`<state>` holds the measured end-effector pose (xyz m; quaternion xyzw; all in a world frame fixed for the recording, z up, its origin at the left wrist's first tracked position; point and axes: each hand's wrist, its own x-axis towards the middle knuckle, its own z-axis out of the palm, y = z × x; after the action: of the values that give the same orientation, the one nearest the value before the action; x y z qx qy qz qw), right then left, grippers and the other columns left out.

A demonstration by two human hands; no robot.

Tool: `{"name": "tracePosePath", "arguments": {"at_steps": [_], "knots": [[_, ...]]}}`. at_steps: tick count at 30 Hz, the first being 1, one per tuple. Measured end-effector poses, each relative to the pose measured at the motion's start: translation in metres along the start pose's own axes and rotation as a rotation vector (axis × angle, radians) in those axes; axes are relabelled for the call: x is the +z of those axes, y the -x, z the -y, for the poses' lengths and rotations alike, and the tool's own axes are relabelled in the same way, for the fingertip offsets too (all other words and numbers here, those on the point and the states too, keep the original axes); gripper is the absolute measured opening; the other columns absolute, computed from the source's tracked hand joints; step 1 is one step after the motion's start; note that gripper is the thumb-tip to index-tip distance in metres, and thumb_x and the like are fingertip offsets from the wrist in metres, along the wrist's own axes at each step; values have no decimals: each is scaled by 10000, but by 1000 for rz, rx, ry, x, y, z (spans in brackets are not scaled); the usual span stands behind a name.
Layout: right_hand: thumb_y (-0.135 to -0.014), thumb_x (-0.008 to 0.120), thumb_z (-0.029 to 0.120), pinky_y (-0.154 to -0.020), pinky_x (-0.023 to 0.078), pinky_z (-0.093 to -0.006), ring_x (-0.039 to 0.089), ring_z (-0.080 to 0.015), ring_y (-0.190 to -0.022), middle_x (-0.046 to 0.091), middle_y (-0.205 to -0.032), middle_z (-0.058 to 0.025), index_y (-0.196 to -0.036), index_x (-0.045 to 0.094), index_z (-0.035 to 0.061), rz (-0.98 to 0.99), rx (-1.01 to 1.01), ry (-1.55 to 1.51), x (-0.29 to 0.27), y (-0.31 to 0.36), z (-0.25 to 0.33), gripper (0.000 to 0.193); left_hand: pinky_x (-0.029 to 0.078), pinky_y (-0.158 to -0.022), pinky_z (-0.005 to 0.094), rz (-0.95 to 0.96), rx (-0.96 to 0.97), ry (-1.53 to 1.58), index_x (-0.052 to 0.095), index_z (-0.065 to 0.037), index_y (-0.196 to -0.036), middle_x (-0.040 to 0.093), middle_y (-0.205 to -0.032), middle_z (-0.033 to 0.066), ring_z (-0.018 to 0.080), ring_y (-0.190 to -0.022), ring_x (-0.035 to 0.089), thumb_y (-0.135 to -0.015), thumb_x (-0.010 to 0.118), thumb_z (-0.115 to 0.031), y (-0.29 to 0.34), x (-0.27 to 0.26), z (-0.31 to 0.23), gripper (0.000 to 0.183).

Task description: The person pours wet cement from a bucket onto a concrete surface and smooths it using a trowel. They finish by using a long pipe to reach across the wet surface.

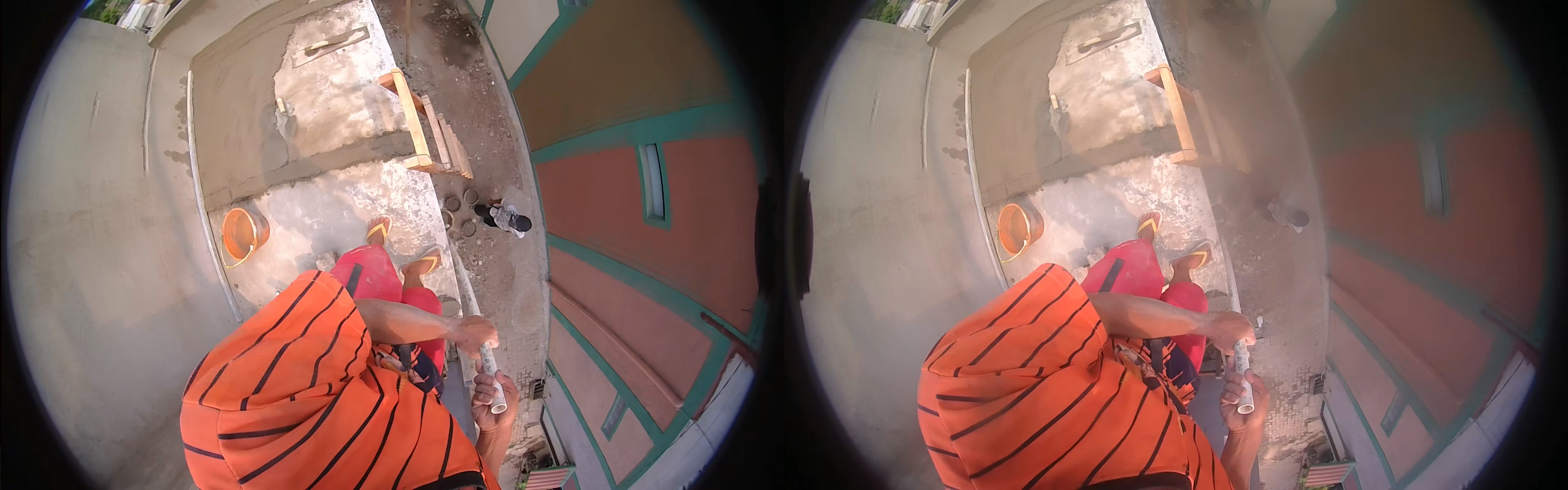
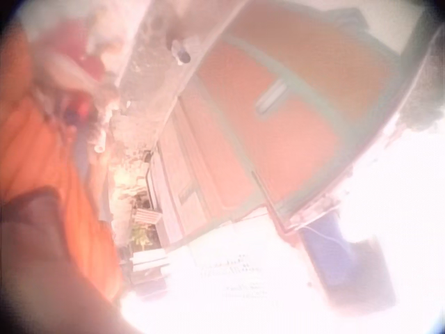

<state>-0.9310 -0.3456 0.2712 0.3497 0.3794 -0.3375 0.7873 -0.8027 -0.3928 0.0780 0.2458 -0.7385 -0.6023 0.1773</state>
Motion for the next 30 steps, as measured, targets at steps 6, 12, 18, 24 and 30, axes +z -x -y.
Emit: {"name": "tracePosePath", "arguments": {"at_steps": [6, 12, 18, 24, 30], "knots": [[-977, 505, 298, -549, 466, -275, 495, -117, -586, 482, -724, -21, -1280, 486, -50, -184, -488, 792, -11, -9, -23, 461, 473, -612, 498, -159, -99, -39, 598, -68, -645, 614, -650, 158, 387, -689, 631, -635, 686, -227, 7, -20, -16, 182], [-915, 651, 347, -791, 520, -403, 619, -231, -903, 581, -1107, -100, -1282, 520, 8, -465, -666, 1283, -96, -73, 29, 516, 487, -613, 479, -246, -112, 4, 640, -70, -643, 644, -691, 162, 374, -719, 648, -657, 717, -253, 0, -27, -94, 199], [-910, 655, 369, -813, 506, -417, 610, -238, -924, 582, -1130, -105, -1289, 516, 18, -206, -859, 1590, -94, -111, 76, 534, 502, -629, 438, -317, -9, 85, 694, -62, -671, 657, -635, 132, 349, -650, 662, -751, 699, -278, -7, -79, -234, 231], [-906, 660, 391, -836, 492, -431, 602, -244, -945, 582, -1152, -110, -1295, 512, 28, 345, -1423, 1835, -4, -104, 96, 553, 494, -659, 449, -453, 404, 222, 643, -26, -695, 615, -661, 160, 342, -685, 641, -779, 701, -305, 21, -139, -388, 298], [-904, 597, 308, -617, 350, -287, 425, -111, -656, 456, -739, 1, -851, 499, 70, 373, -1838, 1530, 155, 25, 3, 263, 471, -801, 469, -675, 746, 189, 594, 4, -970, 596, -945, 204, 352, -929, 594, -747, 741, -375, 82, -174, -411, 463]]}}
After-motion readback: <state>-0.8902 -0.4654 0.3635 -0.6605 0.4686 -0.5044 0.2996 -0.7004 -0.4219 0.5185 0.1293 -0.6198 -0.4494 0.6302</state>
